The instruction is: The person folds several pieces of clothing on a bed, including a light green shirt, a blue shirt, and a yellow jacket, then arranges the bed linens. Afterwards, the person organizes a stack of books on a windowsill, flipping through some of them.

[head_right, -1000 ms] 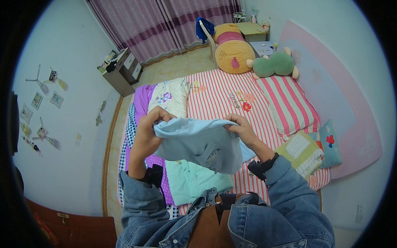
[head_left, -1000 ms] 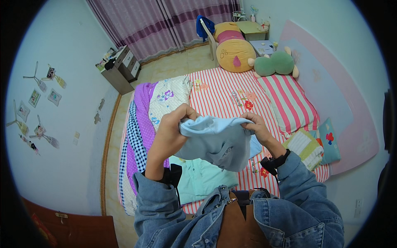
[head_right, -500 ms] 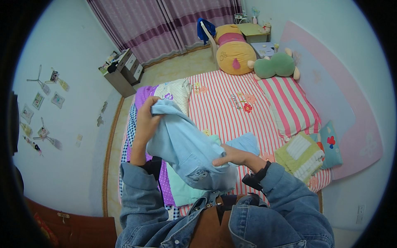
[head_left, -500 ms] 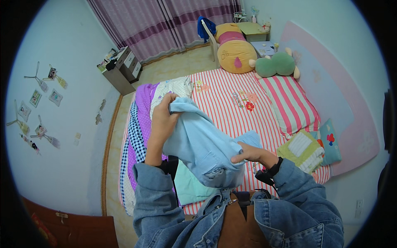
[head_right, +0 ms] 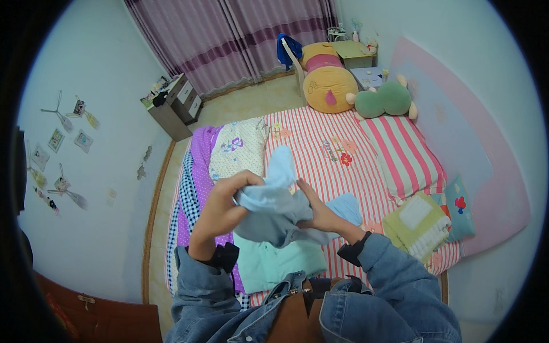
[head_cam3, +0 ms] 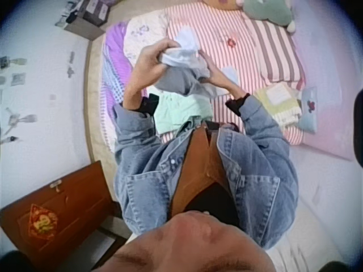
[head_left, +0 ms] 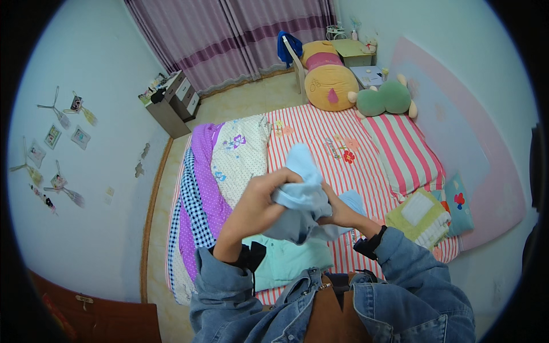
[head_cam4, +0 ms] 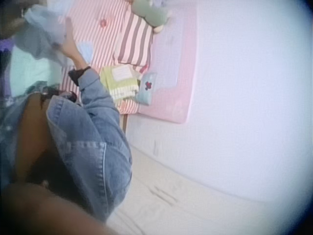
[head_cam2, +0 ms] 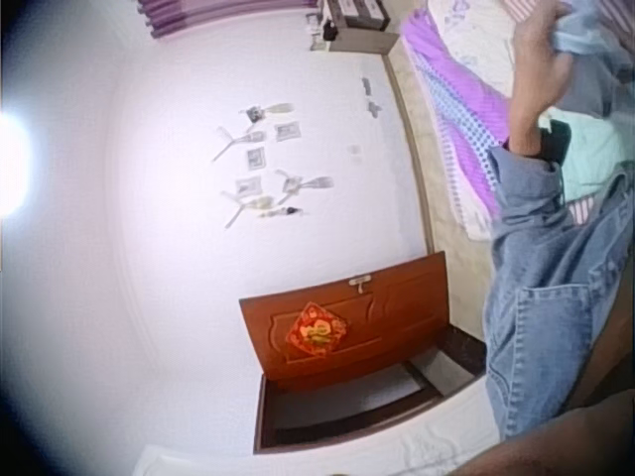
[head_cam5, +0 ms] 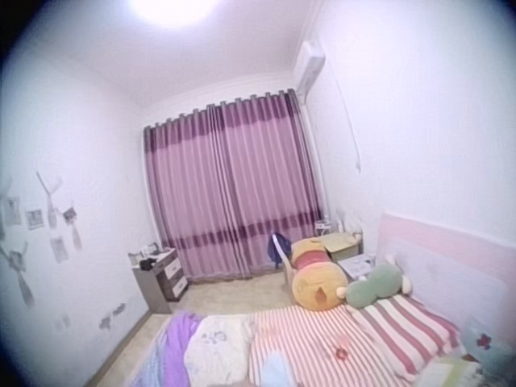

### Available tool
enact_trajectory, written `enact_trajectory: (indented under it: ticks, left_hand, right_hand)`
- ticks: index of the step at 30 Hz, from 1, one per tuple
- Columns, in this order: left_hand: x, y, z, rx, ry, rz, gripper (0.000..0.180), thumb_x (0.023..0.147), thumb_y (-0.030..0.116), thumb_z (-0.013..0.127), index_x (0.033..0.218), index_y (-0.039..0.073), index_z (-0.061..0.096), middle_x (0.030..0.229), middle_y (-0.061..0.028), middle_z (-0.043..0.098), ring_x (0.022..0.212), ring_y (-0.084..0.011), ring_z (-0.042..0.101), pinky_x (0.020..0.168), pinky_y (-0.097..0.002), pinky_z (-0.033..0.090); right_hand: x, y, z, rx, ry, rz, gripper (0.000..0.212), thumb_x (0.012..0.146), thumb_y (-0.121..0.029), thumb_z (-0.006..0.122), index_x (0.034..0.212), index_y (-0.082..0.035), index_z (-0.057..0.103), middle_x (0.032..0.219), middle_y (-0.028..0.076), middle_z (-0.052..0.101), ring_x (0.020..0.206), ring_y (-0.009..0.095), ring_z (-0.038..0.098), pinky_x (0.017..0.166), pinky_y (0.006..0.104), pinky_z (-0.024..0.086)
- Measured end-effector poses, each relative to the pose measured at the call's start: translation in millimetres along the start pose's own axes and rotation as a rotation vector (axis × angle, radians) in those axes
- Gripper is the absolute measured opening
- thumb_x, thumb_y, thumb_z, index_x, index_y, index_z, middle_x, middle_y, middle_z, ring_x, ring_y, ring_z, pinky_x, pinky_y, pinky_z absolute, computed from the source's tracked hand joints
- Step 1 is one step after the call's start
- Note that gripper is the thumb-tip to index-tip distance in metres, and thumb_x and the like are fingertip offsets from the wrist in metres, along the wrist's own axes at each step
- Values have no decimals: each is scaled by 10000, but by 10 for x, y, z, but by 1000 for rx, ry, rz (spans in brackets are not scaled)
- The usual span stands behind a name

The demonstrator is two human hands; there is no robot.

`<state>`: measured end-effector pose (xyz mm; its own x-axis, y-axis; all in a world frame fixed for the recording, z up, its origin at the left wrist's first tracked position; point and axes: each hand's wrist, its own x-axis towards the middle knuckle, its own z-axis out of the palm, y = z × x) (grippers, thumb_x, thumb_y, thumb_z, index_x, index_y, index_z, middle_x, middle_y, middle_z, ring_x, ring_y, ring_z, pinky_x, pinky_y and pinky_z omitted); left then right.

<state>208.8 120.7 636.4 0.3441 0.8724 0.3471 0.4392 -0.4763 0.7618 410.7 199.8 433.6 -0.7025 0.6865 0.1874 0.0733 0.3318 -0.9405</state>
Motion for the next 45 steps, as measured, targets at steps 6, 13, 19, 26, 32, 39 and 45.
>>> enact_trajectory:
  ticks: [6,13,19,26,32,39,45]
  left_hand:
    - [69,-71,-182,-48,125,-48,190,717,8,578,907,0,580,816,-16,576,778,-97,520,706,-230,410]
    - [-31,-219,-270,-180,123,-117,231,725,-19,560,955,-8,576,849,-7,568,808,-86,504,739,-224,410]
    - [-106,53,-180,-281,-114,-11,153,760,68,634,890,-2,596,845,-26,602,801,-94,540,725,-224,413]
    - [-12,-628,-367,-142,253,-235,252,731,10,611,980,3,571,890,-25,585,873,-109,537,775,-247,424]
    - [-403,-1569,225,79,225,-273,655,816,247,680,1340,-2,376,1339,-152,443,1256,-271,399,1050,-361,293]
    - [-1115,-1659,1461,-1714,-69,-419,896,812,740,190,1467,132,125,1504,-75,215,1354,-273,265,1090,-478,247]
    - [-1004,-1740,1666,-1019,-117,-589,727,871,492,549,1384,32,317,1370,-80,438,1239,-236,436,1034,-403,341]
  right_hand:
    - [-15,-114,32,55,-379,261,779,693,-185,756,1351,-27,369,1223,133,513,1180,251,441,1032,353,309]
    - [-22,-149,15,517,-58,256,913,662,-244,762,1416,-82,272,1358,120,376,1269,265,339,1046,403,284]
    - [68,-64,114,268,-122,185,1062,609,-211,846,1444,-86,202,1434,138,301,1329,299,280,1095,419,257]
    - [-211,-8,181,662,-528,372,890,719,-260,763,1405,-2,258,1364,133,419,1242,261,407,1053,389,313]
    - [-326,-138,65,1475,-254,380,469,941,-254,467,1315,21,400,1271,157,513,1161,290,503,1028,425,357]
    - [-182,-197,-154,1423,111,259,482,970,-412,364,1216,-12,473,1240,146,513,1173,271,460,1039,405,318]
    - [-343,15,-329,1198,187,384,527,974,-422,349,1264,9,437,1292,159,480,1172,276,475,1034,386,336]
